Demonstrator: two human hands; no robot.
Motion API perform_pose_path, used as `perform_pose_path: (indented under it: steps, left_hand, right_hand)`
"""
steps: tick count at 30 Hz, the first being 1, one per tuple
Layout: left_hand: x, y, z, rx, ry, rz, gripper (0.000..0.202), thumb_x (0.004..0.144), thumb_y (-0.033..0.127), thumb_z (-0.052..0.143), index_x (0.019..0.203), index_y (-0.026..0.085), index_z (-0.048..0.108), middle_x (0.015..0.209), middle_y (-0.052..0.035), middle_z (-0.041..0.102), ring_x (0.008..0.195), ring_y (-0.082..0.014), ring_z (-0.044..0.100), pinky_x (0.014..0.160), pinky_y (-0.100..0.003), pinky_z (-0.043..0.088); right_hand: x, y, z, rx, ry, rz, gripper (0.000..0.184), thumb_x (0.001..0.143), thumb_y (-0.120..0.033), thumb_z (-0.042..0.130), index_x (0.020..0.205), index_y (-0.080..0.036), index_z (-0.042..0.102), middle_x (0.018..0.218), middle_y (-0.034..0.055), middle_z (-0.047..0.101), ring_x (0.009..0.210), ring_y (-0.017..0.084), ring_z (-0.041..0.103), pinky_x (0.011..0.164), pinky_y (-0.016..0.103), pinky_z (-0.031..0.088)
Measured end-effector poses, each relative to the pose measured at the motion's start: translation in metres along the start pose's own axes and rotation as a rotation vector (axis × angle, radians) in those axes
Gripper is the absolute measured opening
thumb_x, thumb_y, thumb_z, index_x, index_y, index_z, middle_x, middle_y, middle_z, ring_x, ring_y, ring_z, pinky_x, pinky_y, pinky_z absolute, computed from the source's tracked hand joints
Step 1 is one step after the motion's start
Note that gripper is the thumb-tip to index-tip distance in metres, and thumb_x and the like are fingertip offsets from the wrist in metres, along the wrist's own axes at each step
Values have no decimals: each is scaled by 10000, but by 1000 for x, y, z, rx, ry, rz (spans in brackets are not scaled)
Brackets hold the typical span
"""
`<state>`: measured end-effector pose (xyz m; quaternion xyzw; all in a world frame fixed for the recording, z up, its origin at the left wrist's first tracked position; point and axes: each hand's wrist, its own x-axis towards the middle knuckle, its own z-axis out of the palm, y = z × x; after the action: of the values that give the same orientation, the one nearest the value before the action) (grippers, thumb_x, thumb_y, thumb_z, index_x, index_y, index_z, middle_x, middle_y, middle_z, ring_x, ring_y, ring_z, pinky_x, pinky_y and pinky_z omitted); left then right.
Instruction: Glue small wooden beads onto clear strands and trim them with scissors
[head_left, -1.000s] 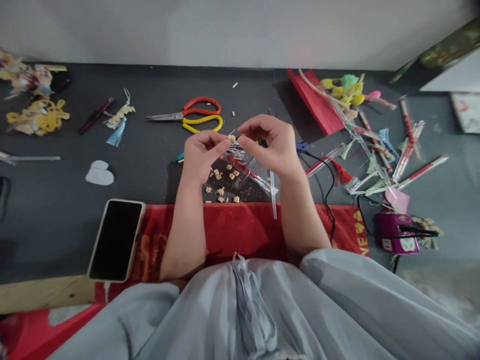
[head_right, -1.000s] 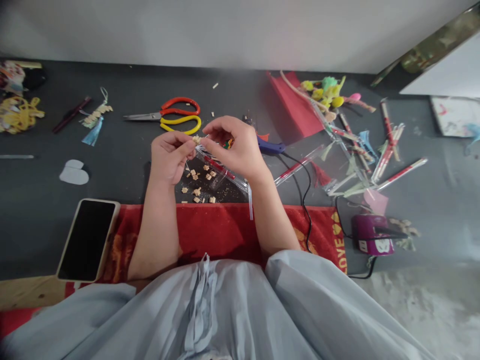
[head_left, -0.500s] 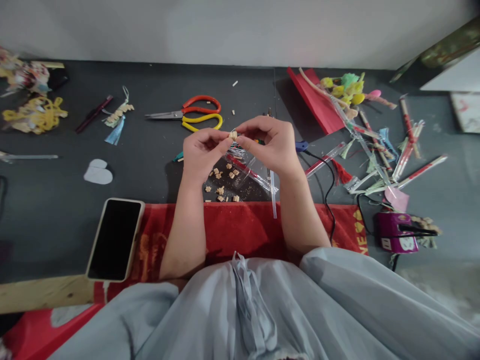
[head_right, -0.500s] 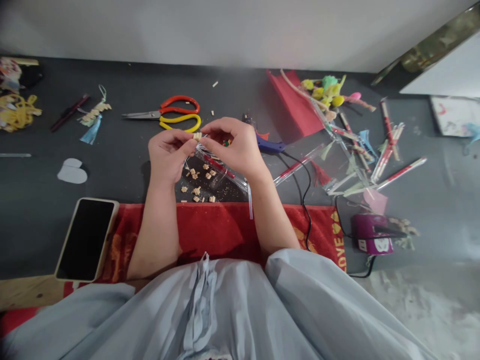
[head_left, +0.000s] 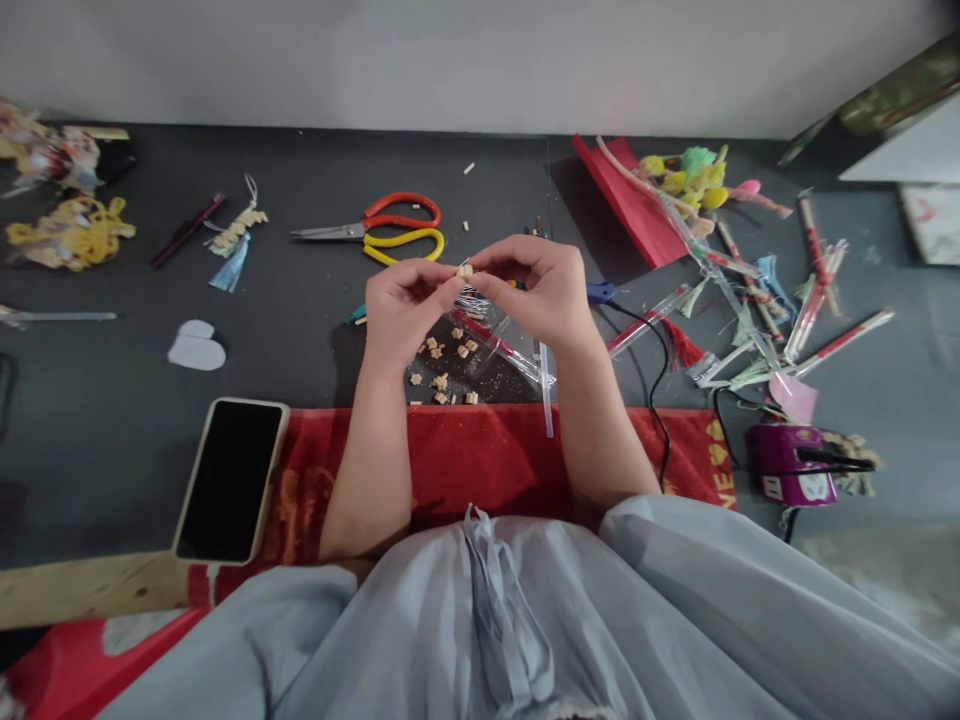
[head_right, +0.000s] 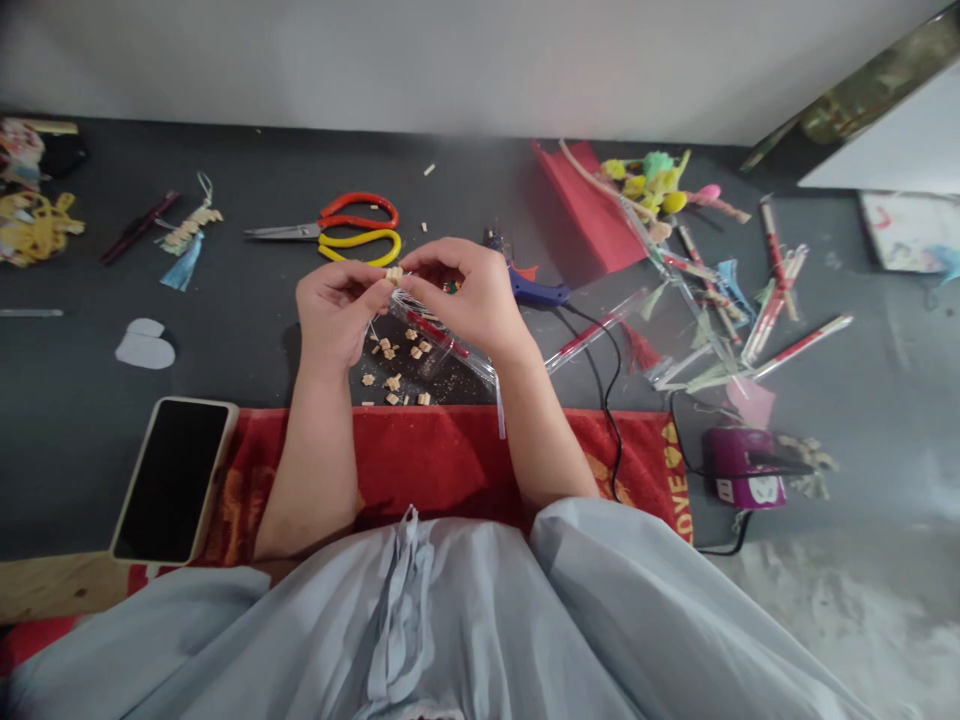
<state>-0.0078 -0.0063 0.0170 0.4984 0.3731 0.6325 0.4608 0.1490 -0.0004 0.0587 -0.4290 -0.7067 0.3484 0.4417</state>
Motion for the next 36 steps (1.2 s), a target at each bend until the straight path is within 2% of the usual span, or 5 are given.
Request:
perform_pose_path:
  steps: [7, 13, 17, 24, 36]
  left_hand:
    - [1, -1, 1, -25, -14, -73, 275, 623, 461, 803, 690, 213, 704, 568, 50, 611, 463, -20, 517, 445, -148, 424]
    - [1, -2, 2, -21, -24, -73, 248, 642, 457, 791, 671, 223, 715, 537, 50, 601, 463, -26, 507, 439, -154, 412]
    - [1, -1, 1, 20, 37, -5, 189, 651, 402, 802, 715, 240, 727, 614, 42, 640, 516, -39, 537, 490, -178, 438]
    - [0, 6, 2, 145, 18, 158, 112, 691, 346, 786, 774, 281, 749, 737, 22, 694, 716, -97, 639, 646, -242, 502]
    - [-1, 6, -1, 176, 26, 205, 127, 683, 320, 797, 800, 308, 749, 761, 32, 706, 748, -104, 653, 694, -258, 532]
  right_hand:
    - [1, 6, -5, -20, 15, -84, 123, 803, -294, 666, 888, -215, 708, 818, 0, 671, 763, 111, 626, 692, 278, 527]
    - [3, 4, -6, -22, -11, -160, 57, 806, -264, 674, 807, -224, 715, 766, -12, 652, 732, 99, 602, 654, 261, 490]
    - [3, 7, -2, 18, 9, -153, 103, 809, -317, 679, 802, -219, 708, 765, -9, 653, 723, 96, 596, 629, 248, 479]
    - [2, 13, 2, 5, 30, -155, 219, 826, -433, 644, 885, -232, 706, 824, -2, 654, 779, 109, 609, 685, 268, 499]
    - [-1, 13, 9, 12, 97, -218, 131, 830, -349, 655, 907, -271, 728, 864, 0, 679, 820, 131, 631, 779, 323, 529]
